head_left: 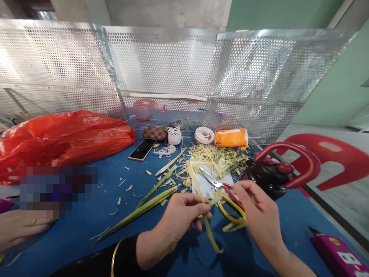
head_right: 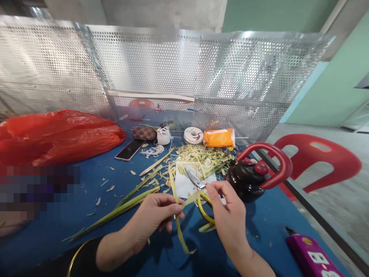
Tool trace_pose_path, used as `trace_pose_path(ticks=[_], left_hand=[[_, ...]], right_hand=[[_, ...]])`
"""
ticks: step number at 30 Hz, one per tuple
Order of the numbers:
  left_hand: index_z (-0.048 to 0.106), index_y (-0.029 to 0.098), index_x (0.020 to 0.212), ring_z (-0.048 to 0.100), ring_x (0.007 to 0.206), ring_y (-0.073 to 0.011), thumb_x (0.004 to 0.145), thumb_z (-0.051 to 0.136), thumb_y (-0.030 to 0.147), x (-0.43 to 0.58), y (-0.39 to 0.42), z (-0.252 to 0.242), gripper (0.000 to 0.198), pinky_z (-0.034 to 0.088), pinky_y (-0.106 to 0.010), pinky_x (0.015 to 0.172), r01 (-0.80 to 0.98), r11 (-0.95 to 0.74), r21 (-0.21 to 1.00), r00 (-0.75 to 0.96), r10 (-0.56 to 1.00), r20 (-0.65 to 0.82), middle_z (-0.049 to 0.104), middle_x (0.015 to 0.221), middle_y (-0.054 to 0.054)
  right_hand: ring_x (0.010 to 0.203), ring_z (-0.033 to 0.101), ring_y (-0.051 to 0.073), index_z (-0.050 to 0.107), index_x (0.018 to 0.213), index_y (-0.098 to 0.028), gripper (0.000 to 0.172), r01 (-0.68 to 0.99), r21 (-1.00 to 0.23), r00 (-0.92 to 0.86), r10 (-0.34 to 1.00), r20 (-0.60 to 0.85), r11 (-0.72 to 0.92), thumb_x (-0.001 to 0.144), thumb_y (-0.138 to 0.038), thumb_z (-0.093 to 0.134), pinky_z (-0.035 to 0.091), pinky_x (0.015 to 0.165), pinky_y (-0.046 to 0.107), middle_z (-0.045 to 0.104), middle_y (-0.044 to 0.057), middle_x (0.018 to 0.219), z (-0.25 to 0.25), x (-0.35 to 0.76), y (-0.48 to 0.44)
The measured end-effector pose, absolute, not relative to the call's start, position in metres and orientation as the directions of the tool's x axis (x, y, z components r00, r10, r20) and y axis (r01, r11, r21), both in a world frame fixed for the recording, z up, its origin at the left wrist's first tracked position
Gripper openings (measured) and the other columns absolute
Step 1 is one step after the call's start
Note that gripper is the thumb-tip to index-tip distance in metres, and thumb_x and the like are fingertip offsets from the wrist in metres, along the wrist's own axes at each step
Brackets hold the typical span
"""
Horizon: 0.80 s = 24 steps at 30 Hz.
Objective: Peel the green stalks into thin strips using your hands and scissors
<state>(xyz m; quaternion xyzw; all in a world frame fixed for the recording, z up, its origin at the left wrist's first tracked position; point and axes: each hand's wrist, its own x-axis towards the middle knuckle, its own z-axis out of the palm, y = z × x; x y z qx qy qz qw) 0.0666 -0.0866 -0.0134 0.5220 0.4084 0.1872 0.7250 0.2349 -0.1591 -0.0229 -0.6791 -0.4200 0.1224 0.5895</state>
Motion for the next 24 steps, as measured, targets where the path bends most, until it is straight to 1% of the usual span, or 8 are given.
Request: trace_pose_path(ticks=[2,4,6,8,10,14,19,24], left_hand=[[0.069,0.011,0.078,0.049,0.037,-0.0045,0.068,0.066,0.027,0.068,-0.09,-0.018,0.02,0.036,-0.017,0.041,0.156,0.352,0.923,0.641,0.675,-0.366,0.069,0.065,-0.003],[0.07,0.01,0.076,0.049,0.038,-0.0056,0.066,0.065,0.026,0.069,-0.094,-0.022,0.018,0.041,-0.019,0.043,0.178,0.331,0.927,0.682,0.637,-0.359,0.067,0.062,-0.002],[0.07,0.011,0.07,0.049,0.038,-0.0061,0.067,0.064,0.027,0.07,-0.097,-0.024,0.017,0.042,-0.019,0.042,0.22,0.306,0.926,0.716,0.595,-0.366,0.066,0.061,-0.002],[0.067,0.011,0.064,0.049,0.037,-0.006,0.068,0.063,0.03,0.07,-0.099,-0.024,0.02,0.041,-0.019,0.041,0.244,0.287,0.926,0.736,0.567,-0.37,0.066,0.061,-0.002],[0.065,0.011,0.06,0.048,0.036,-0.0057,0.068,0.062,0.032,0.07,-0.1,-0.022,0.023,0.04,-0.018,0.041,0.245,0.293,0.924,0.741,0.559,-0.374,0.065,0.06,-0.002],[0.064,0.011,0.058,0.048,0.036,-0.0052,0.067,0.061,0.029,0.07,-0.099,-0.019,0.02,0.038,-0.018,0.04,0.265,0.329,0.906,0.724,0.552,-0.413,0.065,0.059,-0.003],[0.066,0.01,0.059,0.048,0.036,-0.0059,0.062,0.064,0.029,0.07,-0.097,-0.021,0.019,0.041,-0.02,0.042,0.27,0.348,0.898,0.746,0.514,-0.424,0.066,0.059,-0.003],[0.067,0.012,0.06,0.047,0.037,-0.0053,0.064,0.064,0.028,0.071,-0.099,-0.021,0.017,0.039,-0.019,0.042,0.265,0.381,0.886,0.728,0.523,-0.443,0.066,0.059,-0.003]], right_hand=[[0.083,0.058,0.02,0.068,0.082,-0.022,0.017,0.591,-0.799,0.453,0.774,0.441,0.11,0.083,-0.036,0.059,0.044,0.075,0.03,0.063,0.005,0.086,-0.022,0.233,-0.16],[0.084,0.058,0.021,0.069,0.08,-0.022,0.015,0.601,-0.784,0.296,0.869,0.397,0.154,0.082,-0.033,0.059,0.044,0.077,0.03,0.063,0.005,0.086,-0.024,0.228,-0.16],[0.075,0.057,0.018,0.066,0.072,-0.02,0.017,0.475,-0.873,0.215,0.947,0.239,0.113,0.081,-0.033,0.06,0.044,0.07,0.028,0.061,0.002,0.075,-0.027,0.223,-0.158],[0.065,0.053,0.015,0.059,0.065,-0.018,0.021,0.293,-0.956,0.195,0.978,0.079,0.019,0.079,-0.034,0.062,0.043,0.062,0.026,0.055,0.0,0.065,-0.029,0.219,-0.156],[0.06,0.048,0.013,0.055,0.062,-0.018,0.024,0.176,-0.984,0.203,0.979,-0.003,-0.039,0.077,-0.034,0.063,0.04,0.057,0.024,0.051,-0.002,0.061,-0.03,0.217,-0.155],[0.06,0.047,0.013,0.055,0.059,-0.018,0.024,0.22,-0.975,0.254,0.965,0.065,0.008,0.076,-0.032,0.061,0.038,0.056,0.024,0.053,-0.001,0.061,-0.03,0.214,-0.157],[0.06,0.049,0.014,0.056,0.058,-0.018,0.023,0.288,-0.955,0.312,0.937,0.158,0.065,0.077,-0.03,0.058,0.04,0.057,0.026,0.055,0.0,0.06,-0.034,0.209,-0.159],[0.061,0.051,0.015,0.055,0.06,-0.019,0.025,0.416,-0.903,0.283,0.928,0.242,0.109,0.082,-0.029,0.056,0.041,0.057,0.025,0.053,0.0,0.062,-0.035,0.209,-0.16]])
